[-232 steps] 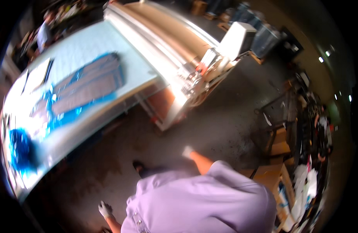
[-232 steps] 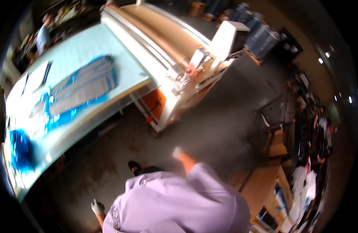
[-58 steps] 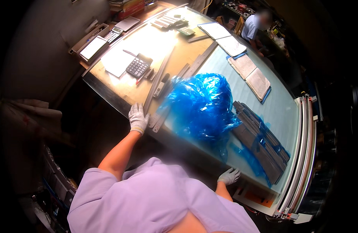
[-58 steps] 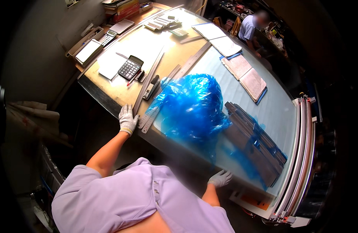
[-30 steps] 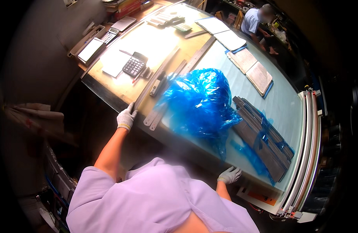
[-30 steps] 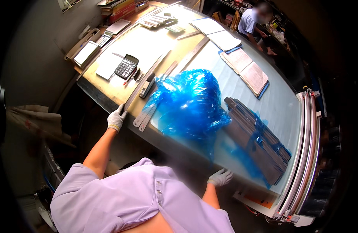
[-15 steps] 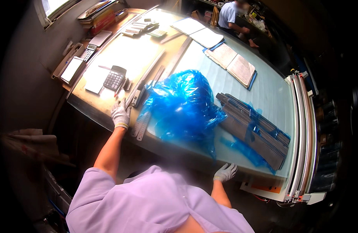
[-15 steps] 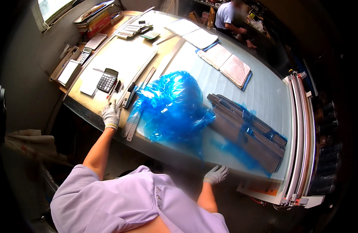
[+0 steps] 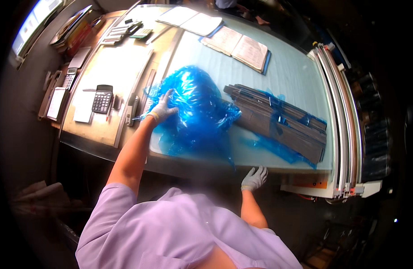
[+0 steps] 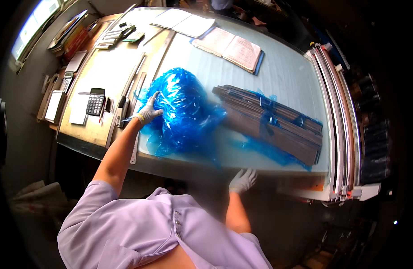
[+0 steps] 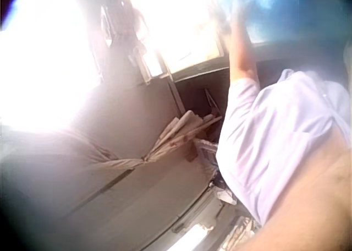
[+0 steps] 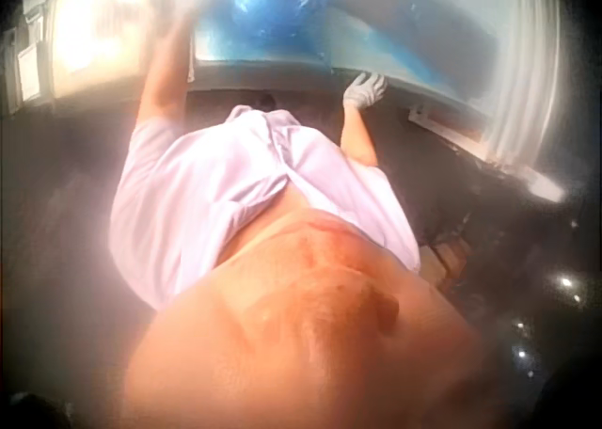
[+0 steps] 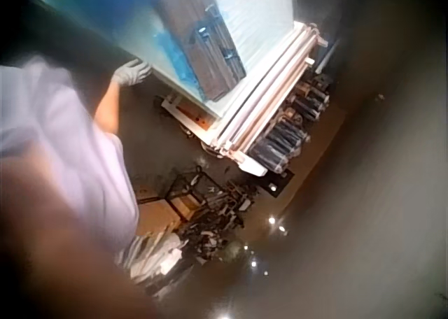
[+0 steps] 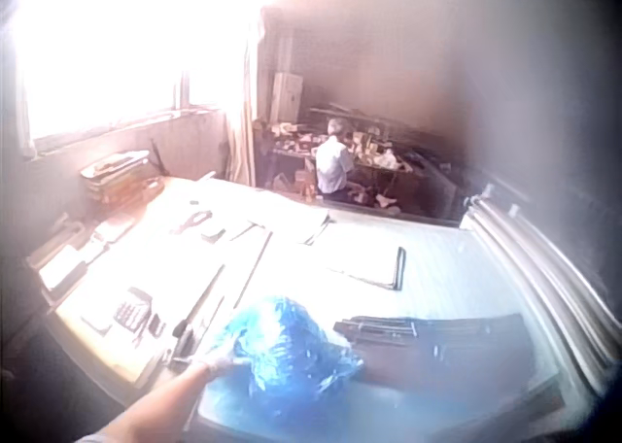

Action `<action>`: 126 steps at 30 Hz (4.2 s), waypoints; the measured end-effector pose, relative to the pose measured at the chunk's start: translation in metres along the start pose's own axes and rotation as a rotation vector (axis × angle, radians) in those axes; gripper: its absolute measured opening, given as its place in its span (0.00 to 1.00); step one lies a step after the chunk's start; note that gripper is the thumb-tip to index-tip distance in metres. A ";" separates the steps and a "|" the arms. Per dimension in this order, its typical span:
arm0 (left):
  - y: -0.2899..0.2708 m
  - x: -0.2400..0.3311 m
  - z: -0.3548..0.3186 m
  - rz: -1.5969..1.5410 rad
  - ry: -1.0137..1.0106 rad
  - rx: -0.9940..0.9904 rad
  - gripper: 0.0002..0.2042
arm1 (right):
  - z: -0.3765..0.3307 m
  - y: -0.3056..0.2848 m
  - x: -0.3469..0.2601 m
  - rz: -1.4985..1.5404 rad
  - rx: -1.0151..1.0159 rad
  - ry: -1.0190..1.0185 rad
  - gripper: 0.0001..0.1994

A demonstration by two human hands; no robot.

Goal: The person wraps a large cylindrical roll of material in a clear plastic bag, securing the top with a rubber band. They then place the wrapped roll onto a wooden pallet with other similar rolls. Finally, the person moves to a desk, picks up a pen, and writes on a notepad.

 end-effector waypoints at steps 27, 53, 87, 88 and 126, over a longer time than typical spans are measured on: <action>0.100 0.172 -0.062 -0.888 0.052 -0.158 0.19 | 0.059 -0.071 -0.099 1.803 -0.658 -0.146 0.26; -0.019 -0.051 -0.024 0.804 0.010 0.235 0.33 | 0.224 -0.186 0.043 0.595 0.262 0.222 0.22; -0.020 -0.024 0.001 0.793 -0.162 0.172 0.34 | 0.452 0.214 -0.659 -0.137 -0.302 -0.809 0.34; -0.022 -0.019 0.003 0.787 -0.164 0.170 0.34 | 0.454 0.210 -0.661 -0.149 -0.308 -0.795 0.34; -0.014 -0.016 -0.001 0.833 -0.043 0.258 0.34 | 0.221 0.117 -0.578 -0.106 0.077 -1.229 0.18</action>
Point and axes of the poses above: each hand's wrist, its own z-axis towards the middle knuckle, its own y-axis out of the palm, x = y × z, the point moved 4 cm from there along z, towards the middle knuckle, and after that the axes turned 13 degrees about -z, right-handed, at the moved point
